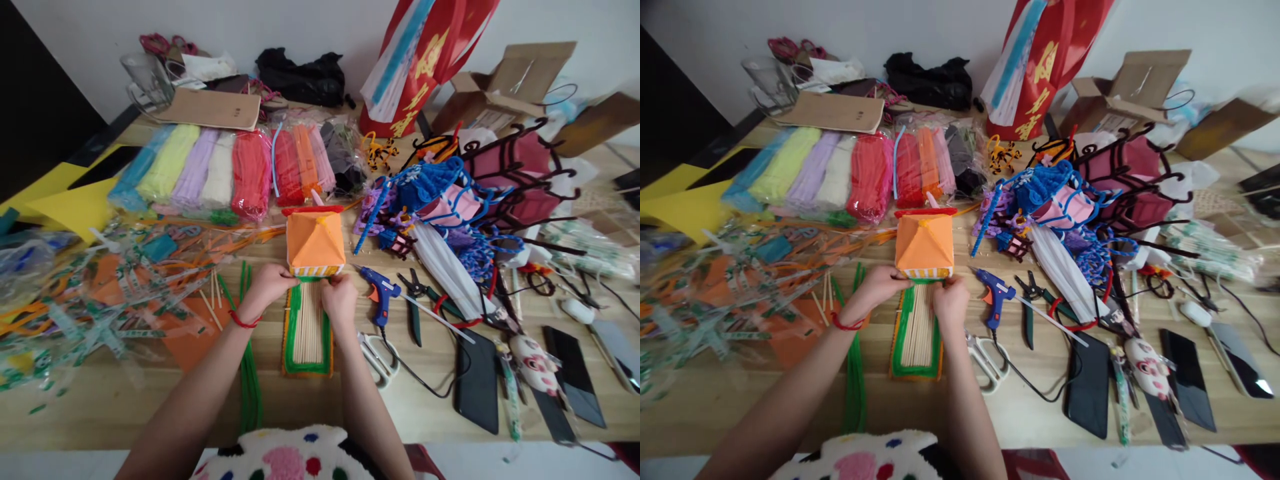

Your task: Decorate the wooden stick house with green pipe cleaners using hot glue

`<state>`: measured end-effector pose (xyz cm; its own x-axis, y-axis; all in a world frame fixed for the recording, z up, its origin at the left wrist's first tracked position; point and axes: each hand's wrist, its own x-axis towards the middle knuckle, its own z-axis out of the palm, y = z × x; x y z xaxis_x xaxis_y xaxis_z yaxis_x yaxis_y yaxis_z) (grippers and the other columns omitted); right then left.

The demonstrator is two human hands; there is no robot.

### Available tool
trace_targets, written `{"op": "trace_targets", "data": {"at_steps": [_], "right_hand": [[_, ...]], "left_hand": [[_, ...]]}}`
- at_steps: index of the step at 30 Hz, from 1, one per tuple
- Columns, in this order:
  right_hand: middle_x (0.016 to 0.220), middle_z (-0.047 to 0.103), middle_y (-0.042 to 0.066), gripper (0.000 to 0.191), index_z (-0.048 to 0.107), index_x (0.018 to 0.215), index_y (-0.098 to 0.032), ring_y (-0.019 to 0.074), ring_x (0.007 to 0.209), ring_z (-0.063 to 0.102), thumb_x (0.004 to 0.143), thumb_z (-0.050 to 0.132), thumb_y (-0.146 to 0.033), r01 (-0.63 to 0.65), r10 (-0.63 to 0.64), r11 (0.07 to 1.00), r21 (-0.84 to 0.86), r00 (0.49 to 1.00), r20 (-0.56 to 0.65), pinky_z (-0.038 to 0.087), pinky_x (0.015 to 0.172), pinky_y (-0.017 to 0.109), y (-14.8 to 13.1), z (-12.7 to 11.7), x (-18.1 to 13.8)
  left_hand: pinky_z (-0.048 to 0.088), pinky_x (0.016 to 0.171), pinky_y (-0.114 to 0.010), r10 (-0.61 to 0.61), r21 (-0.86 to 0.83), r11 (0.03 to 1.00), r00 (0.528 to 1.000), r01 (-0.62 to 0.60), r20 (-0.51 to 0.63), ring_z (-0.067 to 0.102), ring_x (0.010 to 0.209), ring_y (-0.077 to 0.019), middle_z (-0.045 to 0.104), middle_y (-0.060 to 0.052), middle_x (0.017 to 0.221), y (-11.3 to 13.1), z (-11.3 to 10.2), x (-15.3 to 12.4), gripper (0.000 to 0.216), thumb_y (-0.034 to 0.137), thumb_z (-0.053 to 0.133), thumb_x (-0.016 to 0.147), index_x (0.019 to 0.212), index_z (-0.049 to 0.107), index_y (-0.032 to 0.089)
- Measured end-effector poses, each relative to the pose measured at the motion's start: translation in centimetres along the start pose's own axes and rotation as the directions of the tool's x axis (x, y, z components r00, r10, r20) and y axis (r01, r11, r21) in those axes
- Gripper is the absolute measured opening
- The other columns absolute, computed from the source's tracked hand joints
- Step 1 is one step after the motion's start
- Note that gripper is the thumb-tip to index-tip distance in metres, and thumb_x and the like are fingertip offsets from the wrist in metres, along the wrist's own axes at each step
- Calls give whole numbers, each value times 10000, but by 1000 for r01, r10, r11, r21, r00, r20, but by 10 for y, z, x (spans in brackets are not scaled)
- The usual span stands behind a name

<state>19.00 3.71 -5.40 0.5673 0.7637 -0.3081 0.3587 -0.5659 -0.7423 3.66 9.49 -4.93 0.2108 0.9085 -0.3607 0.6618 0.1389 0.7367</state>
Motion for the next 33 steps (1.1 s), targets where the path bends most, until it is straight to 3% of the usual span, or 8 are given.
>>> {"op": "trace_targets", "data": {"at_steps": [3, 6, 16, 28, 33], "right_hand": [[580, 672, 24, 184, 524, 937, -148, 186, 453, 640, 780, 521, -243, -16, 2, 994, 111, 993, 122, 462, 427, 238, 6, -6, -2], [593, 672, -7, 207, 500, 975, -163, 168, 454, 647, 775, 529, -207, -23, -7, 986, 167, 984, 180, 468, 424, 220, 11, -12, -7], [480, 586, -12, 251, 531, 960, -147, 173, 296, 514, 798, 569, -335, -32, 17, 992, 118, 991, 130, 338, 318, 247, 4, -6, 2], [414, 561, -11, 102, 537, 842, -189, 217, 373, 592, 822, 501, -283, -83, 33, 979, 186, 966, 256, 407, 342, 266, -2, -14, 2], [540, 626, 12, 158, 527, 855, -196, 180, 392, 575, 863, 420, -312, -56, 20, 981, 186, 981, 191, 414, 399, 265, 6, -39, -11]], "left_hand": [[336, 547, -246, 0, 5, 1000, 1000, 0, -10, 561, 592, -165, 616, 13, 557, 1, -1, -1, 211, 366, 664, 611, 577, 658, 158], [345, 555, -249, 1, 9, 1000, 1000, -1, -8, 574, 605, -171, 629, 4, 570, 2, -1, -1, 204, 362, 664, 612, 578, 659, 161], [346, 549, -248, 5, 28, 1000, 1000, -6, 6, 576, 605, -168, 638, 4, 587, -1, 0, 1, 215, 367, 654, 632, 607, 675, 154], [332, 526, -249, 6, 87, 996, 1000, -6, 6, 544, 560, -159, 606, 8, 544, 1, -1, 4, 210, 360, 668, 620, 575, 655, 155], [357, 560, -253, 60, 98, 993, 998, -59, -8, 576, 603, -166, 652, -6, 614, 3, -3, -3, 234, 381, 642, 679, 605, 670, 161]]}}
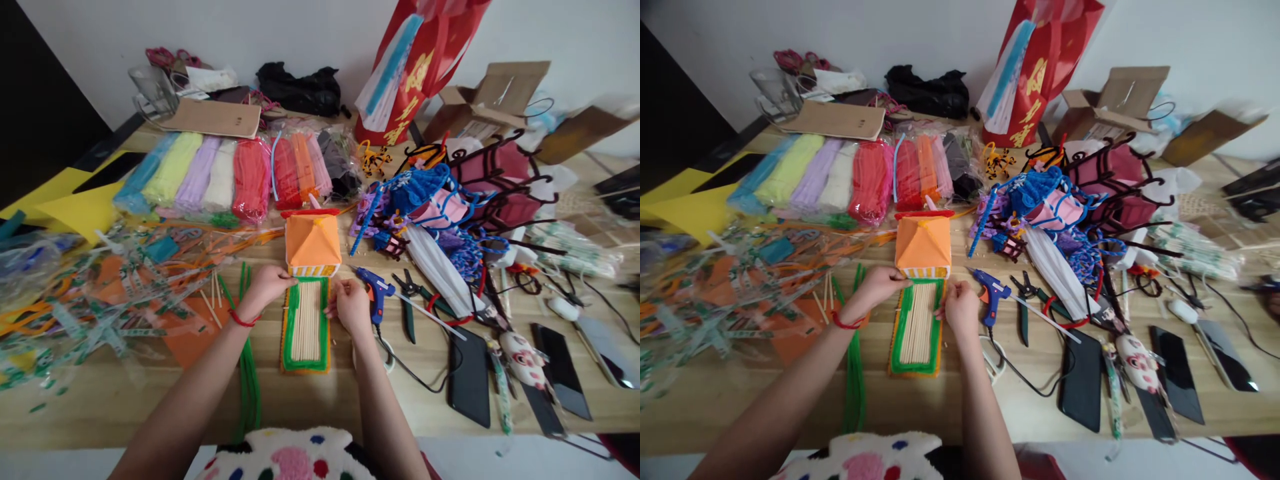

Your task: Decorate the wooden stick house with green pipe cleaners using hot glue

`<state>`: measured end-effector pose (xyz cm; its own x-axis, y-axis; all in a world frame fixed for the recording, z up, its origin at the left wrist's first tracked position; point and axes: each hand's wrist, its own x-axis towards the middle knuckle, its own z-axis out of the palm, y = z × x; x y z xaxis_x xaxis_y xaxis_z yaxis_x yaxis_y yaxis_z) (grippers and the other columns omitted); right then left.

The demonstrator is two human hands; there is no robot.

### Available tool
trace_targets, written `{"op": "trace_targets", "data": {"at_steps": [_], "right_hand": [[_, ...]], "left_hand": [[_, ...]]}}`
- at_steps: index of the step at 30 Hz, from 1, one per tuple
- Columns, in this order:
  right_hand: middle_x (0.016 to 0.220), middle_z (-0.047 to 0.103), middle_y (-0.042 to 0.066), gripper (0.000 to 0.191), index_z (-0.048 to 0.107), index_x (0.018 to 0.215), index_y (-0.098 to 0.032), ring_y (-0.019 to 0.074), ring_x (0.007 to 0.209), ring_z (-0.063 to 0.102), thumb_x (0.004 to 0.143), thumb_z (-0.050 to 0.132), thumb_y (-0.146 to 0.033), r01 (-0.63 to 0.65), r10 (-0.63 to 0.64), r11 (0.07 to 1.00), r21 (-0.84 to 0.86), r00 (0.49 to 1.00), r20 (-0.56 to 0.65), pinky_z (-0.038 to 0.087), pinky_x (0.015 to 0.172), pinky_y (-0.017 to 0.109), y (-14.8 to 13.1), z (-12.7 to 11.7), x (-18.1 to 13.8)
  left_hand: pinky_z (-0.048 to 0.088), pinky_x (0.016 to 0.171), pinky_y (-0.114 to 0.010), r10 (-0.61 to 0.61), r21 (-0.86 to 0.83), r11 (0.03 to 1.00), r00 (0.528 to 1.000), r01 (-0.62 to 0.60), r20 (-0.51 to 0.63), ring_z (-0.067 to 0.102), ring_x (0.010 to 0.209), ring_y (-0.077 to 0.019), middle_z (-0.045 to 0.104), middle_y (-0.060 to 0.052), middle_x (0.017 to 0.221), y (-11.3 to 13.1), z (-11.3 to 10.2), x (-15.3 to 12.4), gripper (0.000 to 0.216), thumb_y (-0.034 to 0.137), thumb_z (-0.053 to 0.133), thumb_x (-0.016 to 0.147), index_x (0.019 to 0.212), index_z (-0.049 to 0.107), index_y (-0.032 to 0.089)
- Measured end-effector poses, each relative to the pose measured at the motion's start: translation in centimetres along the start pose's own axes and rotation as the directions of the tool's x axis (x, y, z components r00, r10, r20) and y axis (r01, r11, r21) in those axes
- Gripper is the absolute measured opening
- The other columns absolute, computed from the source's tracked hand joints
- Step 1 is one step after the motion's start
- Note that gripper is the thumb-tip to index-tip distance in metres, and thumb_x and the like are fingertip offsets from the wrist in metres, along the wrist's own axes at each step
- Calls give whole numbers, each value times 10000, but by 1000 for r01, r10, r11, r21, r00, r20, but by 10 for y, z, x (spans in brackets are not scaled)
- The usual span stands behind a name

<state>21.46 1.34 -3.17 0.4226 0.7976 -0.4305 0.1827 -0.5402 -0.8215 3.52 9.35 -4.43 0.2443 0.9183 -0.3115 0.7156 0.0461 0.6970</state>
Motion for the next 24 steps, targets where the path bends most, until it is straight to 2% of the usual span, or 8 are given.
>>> {"op": "trace_targets", "data": {"at_steps": [2, 4, 5, 9, 13, 17, 21, 24], "right_hand": [[574, 632, 34, 230, 540, 807, -198, 191, 454, 588, 870, 419, -383, 22, -29, 998, -65, 995, -96, 401, 446, 269, 2, -18, -9], [603, 628, 58, 340, 543, 706, -203, 207, 551, 604, 873, 408, -465, 39, -180, 917, -396, 929, -324, 383, 506, 273, 6, -36, -14], [623, 629, 71, 381, 545, 691, -201, 218, 596, 611, 879, 390, -494, 1, -225, 862, -507, 896, -382, 378, 529, 278, 9, -44, -15], [807, 638, 151, 432, 558, 821, -154, 281, 783, 622, 852, 440, -567, -76, -321, 737, -671, 835, -447, 411, 606, 314, 28, -55, -8], [930, 594, 231, 600, 514, 983, -79, 329, 812, 614, 771, 525, -641, -117, -361, 708, -697, 787, -500, 442, 616, 362, 47, -42, 5], [889, 611, 244, 605, 505, 993, -58, 350, 798, 620, 733, 580, -599, -172, -308, 731, -660, 780, -545, 461, 636, 389, 49, -36, 10], [893, 644, 240, 496, 548, 957, -77, 344, 841, 631, 724, 575, -514, -195, -189, 813, -549, 802, -566, 466, 689, 387, 36, -44, 5], [877, 669, 199, 416, 581, 895, -116, 317, 831, 641, 705, 576, -485, -169, -110, 882, -440, 834, -541, 468, 685, 359, 25, -55, -5]], "left_hand": [[366, 572, -261, 24, 11, 1000, 1000, -24, -13, 579, 613, -170, 661, -14, 635, -1, -2, -7, 255, 396, 619, 720, 632, 678, 164], [382, 589, -273, 47, 28, 999, 998, -47, -33, 575, 617, -173, 660, -24, 646, -4, -3, -17, 286, 409, 580, 772, 658, 680, 166], [395, 602, -280, 61, 36, 998, 997, -59, -51, 575, 625, -176, 657, -33, 657, -6, -3, -23, 296, 405, 557, 798, 674, 678, 165], [479, 747, -305, 287, 58, 958, 937, -281, -199, 609, 812, -191, 658, -54, 897, -11, 1, -45, 240, 355, 635, 779, 950, 652, 187], [452, 940, -393, 530, 213, 840, 838, -499, -127, 553, 1057, -227, 600, -66, 1107, -7, 9, -56, 391, 278, 710, 738, 1108, 596, 225], [486, 915, -378, 648, 294, 742, 758, -603, -81, 579, 1010, -201, 639, -56, 1026, -3, 14, -58, 182, 240, 596, 840, 1015, 641, 219], [491, 892, -333, 693, 358, 703, 704, -614, -153, 613, 942, -171, 672, -46, 999, -3, 12, -60, 181, 233, 496, 904, 980, 659, 206], [488, 845, -310, 649, 384, 751, 707, -536, -281, 622, 891, -167, 686, -40, 943, -3, 8, -57, 167, 263, 514, 900, 944, 664, 203]]}}
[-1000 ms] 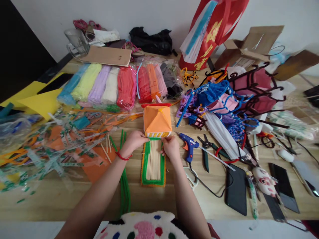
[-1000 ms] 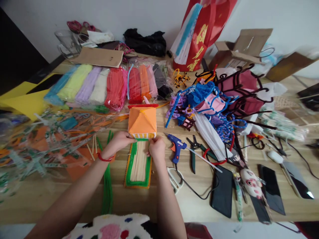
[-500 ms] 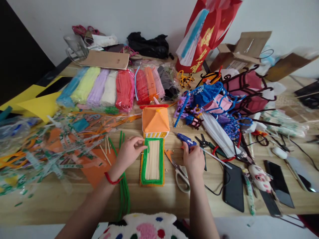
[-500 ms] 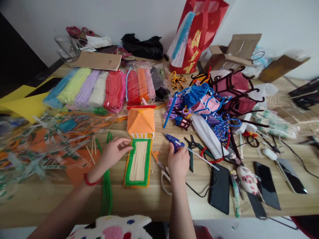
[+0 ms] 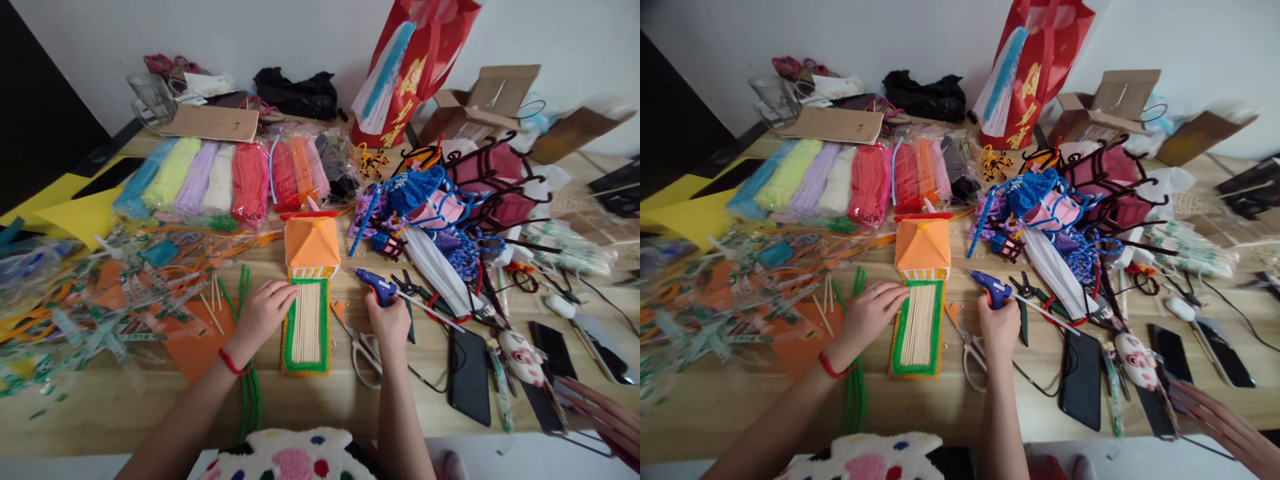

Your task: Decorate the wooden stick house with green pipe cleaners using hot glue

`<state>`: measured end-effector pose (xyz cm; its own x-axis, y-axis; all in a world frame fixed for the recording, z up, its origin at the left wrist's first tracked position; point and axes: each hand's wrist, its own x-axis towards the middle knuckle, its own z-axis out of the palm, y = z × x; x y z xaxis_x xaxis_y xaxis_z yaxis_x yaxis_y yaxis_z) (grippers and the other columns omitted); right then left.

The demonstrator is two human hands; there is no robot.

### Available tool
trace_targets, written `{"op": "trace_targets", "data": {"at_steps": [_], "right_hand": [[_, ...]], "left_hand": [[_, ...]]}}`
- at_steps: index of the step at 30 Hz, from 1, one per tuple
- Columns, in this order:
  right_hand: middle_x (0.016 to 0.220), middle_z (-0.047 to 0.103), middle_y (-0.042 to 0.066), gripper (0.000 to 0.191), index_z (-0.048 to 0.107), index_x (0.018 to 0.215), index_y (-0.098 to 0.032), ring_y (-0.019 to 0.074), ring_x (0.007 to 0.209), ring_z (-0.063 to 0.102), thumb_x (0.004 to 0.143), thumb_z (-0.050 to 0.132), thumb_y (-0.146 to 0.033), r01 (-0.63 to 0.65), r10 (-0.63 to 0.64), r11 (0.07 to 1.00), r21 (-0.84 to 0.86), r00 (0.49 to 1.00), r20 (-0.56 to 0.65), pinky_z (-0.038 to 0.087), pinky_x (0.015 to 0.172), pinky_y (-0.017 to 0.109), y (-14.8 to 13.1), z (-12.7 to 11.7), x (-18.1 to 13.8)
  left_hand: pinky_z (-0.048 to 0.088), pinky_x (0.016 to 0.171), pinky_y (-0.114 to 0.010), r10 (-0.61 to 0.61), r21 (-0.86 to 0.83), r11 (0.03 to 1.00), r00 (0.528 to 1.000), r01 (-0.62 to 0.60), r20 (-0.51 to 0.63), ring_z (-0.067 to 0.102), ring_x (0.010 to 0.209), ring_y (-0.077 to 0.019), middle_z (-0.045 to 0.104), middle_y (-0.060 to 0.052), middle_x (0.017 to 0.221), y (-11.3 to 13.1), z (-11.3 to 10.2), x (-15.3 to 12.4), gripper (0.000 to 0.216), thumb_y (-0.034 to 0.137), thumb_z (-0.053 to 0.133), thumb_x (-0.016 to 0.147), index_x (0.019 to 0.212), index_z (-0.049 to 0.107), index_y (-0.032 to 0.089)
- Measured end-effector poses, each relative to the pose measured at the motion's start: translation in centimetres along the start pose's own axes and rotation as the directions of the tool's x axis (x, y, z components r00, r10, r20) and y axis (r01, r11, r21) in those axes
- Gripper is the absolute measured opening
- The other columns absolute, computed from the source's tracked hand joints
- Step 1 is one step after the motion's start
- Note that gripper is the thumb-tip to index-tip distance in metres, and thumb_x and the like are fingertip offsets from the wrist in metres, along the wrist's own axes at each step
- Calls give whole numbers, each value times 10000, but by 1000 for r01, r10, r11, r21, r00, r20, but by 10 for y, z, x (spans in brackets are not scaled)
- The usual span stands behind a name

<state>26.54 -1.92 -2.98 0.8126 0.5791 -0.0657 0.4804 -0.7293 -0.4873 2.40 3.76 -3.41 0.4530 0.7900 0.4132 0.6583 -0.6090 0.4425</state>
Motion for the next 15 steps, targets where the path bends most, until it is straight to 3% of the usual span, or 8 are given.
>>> {"op": "trace_targets", "data": {"at_steps": [4, 8, 12, 15], "right_hand": [[742, 669, 87, 360, 561, 824, -168, 225, 616, 637, 644, 638, -470, -38, 0, 972, 232, 987, 162, 467, 551, 293, 3, -20, -13], [674, 655, 34, 408, 520, 886, -177, 173, 430, 575, 644, 650, -478, -66, -93, 930, 362, 909, 406, 423, 418, 267, 5, -18, -37], [740, 674, 53, 360, 516, 877, -192, 206, 601, 638, 651, 660, -433, 127, -228, 944, 306, 919, 322, 448, 528, 268, -4, 3, -58], [655, 651, 47, 228, 520, 803, -202, 214, 592, 621, 725, 591, -405, 251, -306, 944, 213, 909, 283, 413, 530, 268, -13, 18, -64]], "left_hand": [[474, 760, -286, -136, 8, 991, 988, 136, -70, 625, 811, -168, 682, -27, 814, -4, 0, 10, 158, 319, 570, 867, 828, 651, 189], [461, 700, -266, -222, -24, 975, 971, 221, -91, 629, 757, -160, 684, -26, 785, -5, 0, 20, 155, 323, 595, 847, 785, 645, 190], [455, 680, -258, -242, -47, 970, 967, 239, -75, 631, 735, -156, 691, -24, 788, -5, -1, 24, 142, 315, 609, 835, 775, 648, 193], [450, 671, -255, -243, -45, 970, 967, 241, -72, 626, 708, -149, 694, -23, 784, -4, -1, 23, 150, 321, 606, 835, 773, 652, 193]]}}
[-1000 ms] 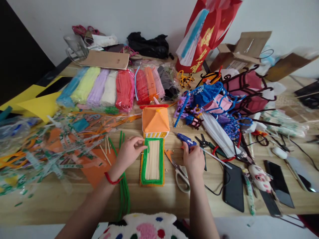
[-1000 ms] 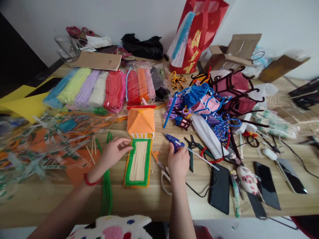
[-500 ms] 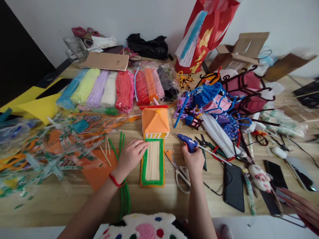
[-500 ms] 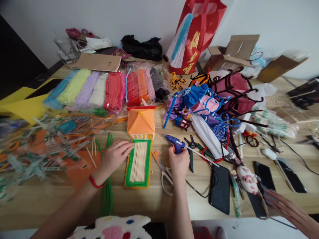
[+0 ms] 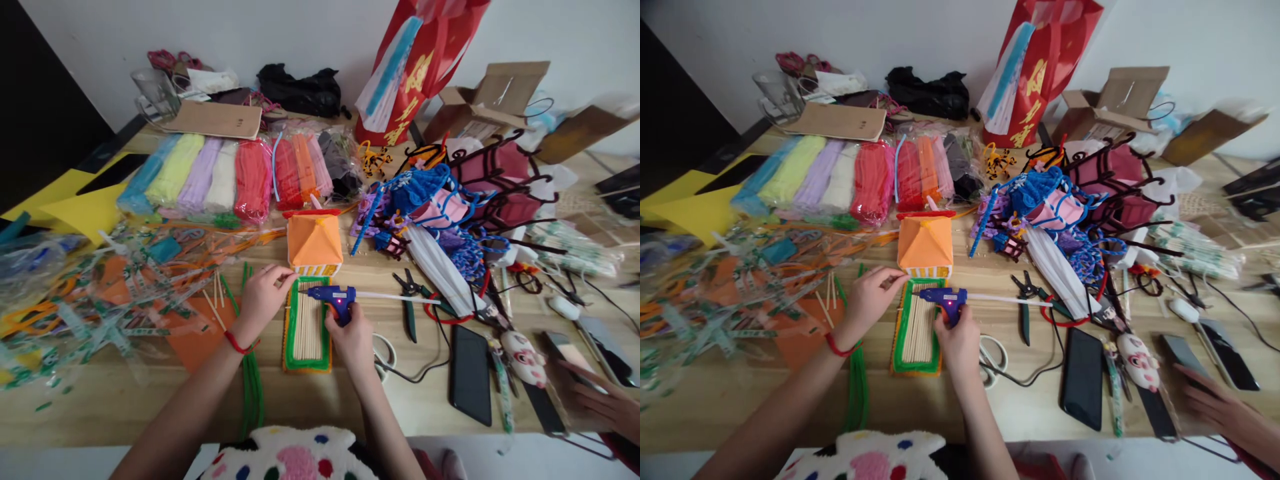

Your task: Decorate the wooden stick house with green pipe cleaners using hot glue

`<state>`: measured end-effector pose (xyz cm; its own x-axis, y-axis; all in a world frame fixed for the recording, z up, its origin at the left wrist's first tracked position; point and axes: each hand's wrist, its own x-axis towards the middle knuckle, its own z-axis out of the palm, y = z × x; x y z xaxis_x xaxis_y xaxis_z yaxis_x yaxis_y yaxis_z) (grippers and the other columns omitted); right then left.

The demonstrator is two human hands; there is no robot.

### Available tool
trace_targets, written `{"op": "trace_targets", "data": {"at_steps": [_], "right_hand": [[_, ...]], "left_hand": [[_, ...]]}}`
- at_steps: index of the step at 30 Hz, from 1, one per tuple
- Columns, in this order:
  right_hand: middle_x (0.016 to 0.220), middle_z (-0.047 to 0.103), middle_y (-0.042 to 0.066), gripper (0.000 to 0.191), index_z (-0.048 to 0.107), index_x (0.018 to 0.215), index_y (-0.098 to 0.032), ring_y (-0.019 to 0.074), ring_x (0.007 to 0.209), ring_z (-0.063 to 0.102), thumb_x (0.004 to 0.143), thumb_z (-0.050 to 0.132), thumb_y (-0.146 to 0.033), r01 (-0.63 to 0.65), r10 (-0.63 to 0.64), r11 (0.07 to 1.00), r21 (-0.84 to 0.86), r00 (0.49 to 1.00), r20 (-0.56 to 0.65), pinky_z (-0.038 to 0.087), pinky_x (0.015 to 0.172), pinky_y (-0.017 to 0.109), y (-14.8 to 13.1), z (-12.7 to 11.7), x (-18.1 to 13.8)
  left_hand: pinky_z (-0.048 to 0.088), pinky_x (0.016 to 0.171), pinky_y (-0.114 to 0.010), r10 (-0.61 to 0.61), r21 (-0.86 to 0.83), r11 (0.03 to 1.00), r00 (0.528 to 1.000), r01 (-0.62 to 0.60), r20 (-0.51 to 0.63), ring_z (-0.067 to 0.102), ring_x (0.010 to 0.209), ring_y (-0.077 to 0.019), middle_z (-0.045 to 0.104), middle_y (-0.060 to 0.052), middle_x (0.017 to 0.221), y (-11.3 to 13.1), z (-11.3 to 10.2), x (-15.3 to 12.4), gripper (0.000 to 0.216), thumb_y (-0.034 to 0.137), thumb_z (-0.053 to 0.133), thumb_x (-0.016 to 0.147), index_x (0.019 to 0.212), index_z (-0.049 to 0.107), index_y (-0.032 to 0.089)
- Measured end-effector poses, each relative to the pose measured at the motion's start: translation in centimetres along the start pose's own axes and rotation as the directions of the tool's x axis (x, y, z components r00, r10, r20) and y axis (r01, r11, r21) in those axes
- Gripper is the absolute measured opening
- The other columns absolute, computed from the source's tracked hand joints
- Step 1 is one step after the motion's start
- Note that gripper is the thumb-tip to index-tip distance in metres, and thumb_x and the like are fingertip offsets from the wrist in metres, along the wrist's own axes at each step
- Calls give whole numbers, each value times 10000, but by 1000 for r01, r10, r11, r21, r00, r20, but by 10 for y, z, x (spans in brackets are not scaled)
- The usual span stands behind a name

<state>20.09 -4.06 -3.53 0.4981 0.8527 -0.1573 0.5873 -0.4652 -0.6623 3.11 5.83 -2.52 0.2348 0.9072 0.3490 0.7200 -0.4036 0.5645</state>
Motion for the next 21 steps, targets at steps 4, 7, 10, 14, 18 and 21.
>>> {"op": "trace_targets", "data": {"at_steps": [4, 7, 10, 14, 18, 21], "right_hand": [[609, 632, 49, 198, 523, 783, -202, 209, 535, 592, 788, 526, -400, 54, -56, 994, -94, 998, -20, 349, 478, 255, -2, 10, 4], [605, 632, 52, 214, 531, 798, -196, 208, 527, 589, 810, 507, -409, 78, -82, 990, -114, 996, -25, 326, 465, 248, -1, 11, 7], [604, 635, 60, 231, 543, 820, -186, 211, 526, 592, 821, 497, -413, 84, -88, 988, -131, 996, -23, 323, 466, 246, -2, 13, 8], [607, 639, 65, 244, 553, 832, -173, 208, 523, 593, 822, 498, -410, 81, -85, 988, -134, 996, -26, 321, 462, 242, 0, 18, 10], [605, 635, 55, 247, 550, 817, -180, 199, 517, 585, 817, 494, -420, 82, -84, 990, -117, 996, -12, 313, 455, 239, 4, 21, 11], [598, 630, 52, 249, 545, 805, -185, 195, 506, 572, 818, 488, -427, 84, -86, 988, -129, 996, -12, 305, 454, 242, 6, 21, 12]], "left_hand": [[445, 653, -250, -10, 0, 1000, 1000, 10, 5, 610, 657, -136, 689, -24, 773, 1, 1, -2, 176, 348, 600, 837, 779, 656, 192], [444, 647, -240, -4, -19, 1000, 1000, 4, -2, 603, 643, -126, 688, -20, 781, 2, 2, -3, 177, 350, 597, 841, 790, 654, 190], [443, 647, -238, 12, -25, 1000, 1000, -12, -2, 601, 642, -123, 685, -19, 777, 3, 2, -4, 175, 346, 594, 844, 795, 653, 189], [442, 633, -238, 10, -30, 1000, 1000, -10, 15, 595, 629, -120, 683, -21, 776, 3, 1, -3, 190, 358, 583, 850, 802, 654, 189], [444, 631, -238, -6, -27, 1000, 1000, 6, 28, 594, 622, -121, 686, -28, 776, 1, 0, -2, 207, 369, 578, 851, 794, 656, 186], [443, 629, -237, -7, -22, 1000, 1000, 7, 23, 595, 620, -122, 686, -28, 771, 1, 1, -2, 209, 370, 579, 850, 791, 655, 185]]}}
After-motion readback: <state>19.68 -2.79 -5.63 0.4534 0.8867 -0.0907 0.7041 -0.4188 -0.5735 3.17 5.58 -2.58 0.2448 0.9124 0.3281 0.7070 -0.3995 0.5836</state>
